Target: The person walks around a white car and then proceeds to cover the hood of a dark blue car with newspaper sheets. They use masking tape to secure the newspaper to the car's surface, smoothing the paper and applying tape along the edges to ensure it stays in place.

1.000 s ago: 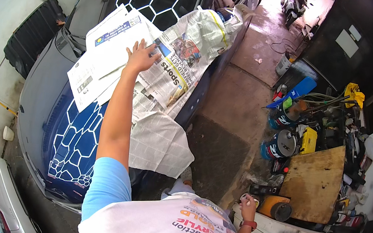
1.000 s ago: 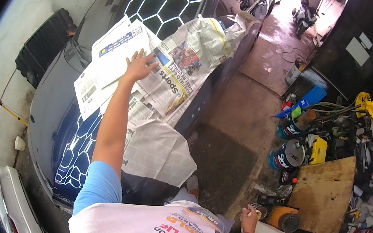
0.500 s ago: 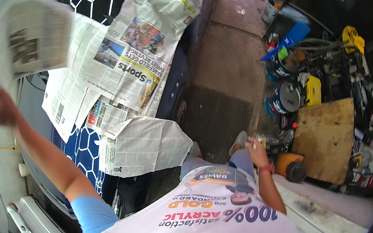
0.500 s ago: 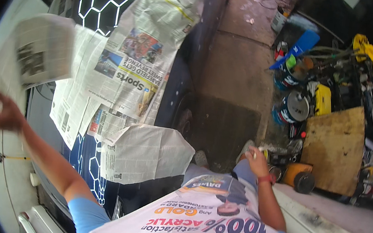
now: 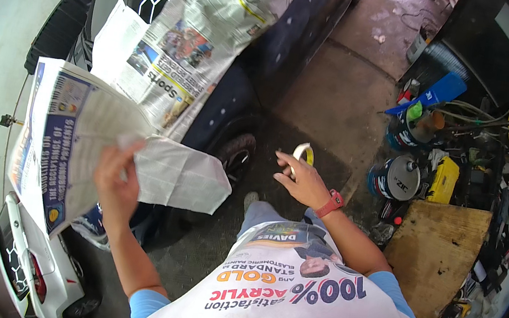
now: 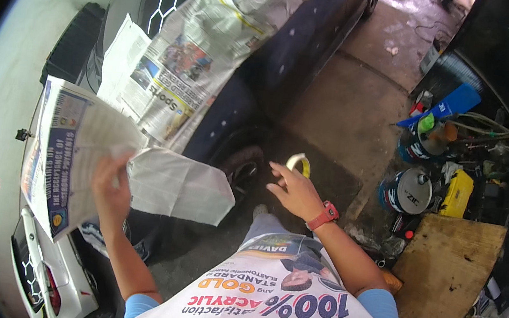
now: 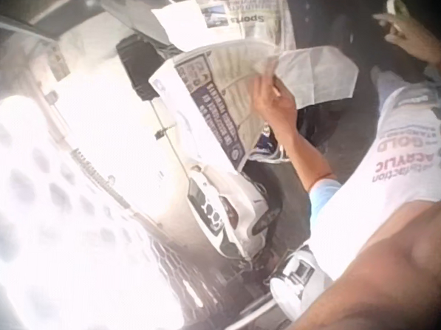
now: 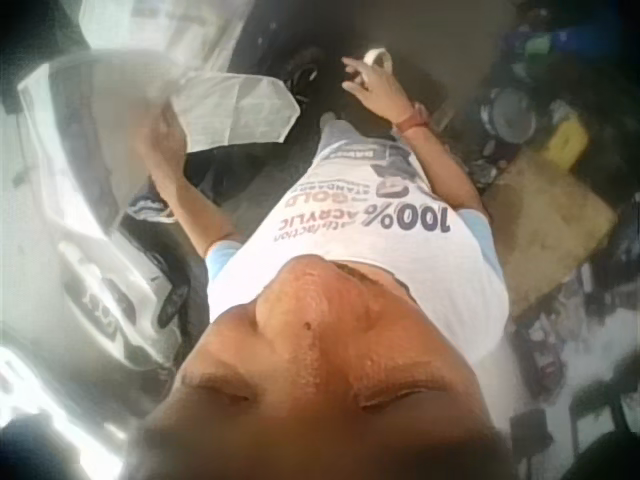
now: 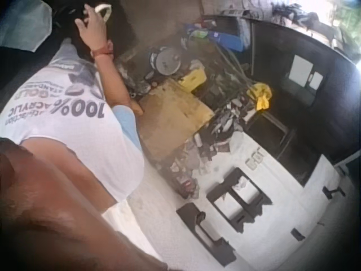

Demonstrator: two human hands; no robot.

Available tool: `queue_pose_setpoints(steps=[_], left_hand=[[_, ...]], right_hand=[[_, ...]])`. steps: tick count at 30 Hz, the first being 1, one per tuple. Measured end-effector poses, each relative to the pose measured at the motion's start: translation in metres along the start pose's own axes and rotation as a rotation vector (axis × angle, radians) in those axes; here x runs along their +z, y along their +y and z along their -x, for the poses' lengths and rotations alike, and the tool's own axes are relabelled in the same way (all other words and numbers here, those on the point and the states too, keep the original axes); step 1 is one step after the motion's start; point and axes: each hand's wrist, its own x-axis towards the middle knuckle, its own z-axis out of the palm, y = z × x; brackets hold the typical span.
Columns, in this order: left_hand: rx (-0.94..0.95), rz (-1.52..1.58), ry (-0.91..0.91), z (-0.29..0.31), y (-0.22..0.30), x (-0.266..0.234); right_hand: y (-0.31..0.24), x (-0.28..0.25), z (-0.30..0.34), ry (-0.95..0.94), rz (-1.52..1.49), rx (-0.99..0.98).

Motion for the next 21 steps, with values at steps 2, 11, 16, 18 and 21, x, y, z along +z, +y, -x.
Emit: queue_pose_setpoints(steps=[2, 11, 16, 18, 21], left_hand=[[-0.11, 0.176, -0.356, 0.019, 0.072, 0.004], [-0.031, 0.734, -0.987, 0.038, 0.209, 0.05], [-0.042, 0.945, -0.882, 0.034, 0.218, 0.052], [-0.072, 0.867, -0.829, 0.023, 0.211, 0.046], [-0.208, 0.734, -0.518, 0.009, 0.189, 0.048]], right_hand=[[-0.038, -0.019, 0.013, 0.113, -0.099, -0.323], [-0.046, -0.075, 0.045, -0.399, -0.266, -0.753], [-0.002, -0.084, 0.058, -0.241, -0.125, -0.626], [0.012, -0.09, 0.055, -0.226, -0.098, -0.573], [0.034, -0.103, 0.048, -0.278, -0.21, -0.34]])
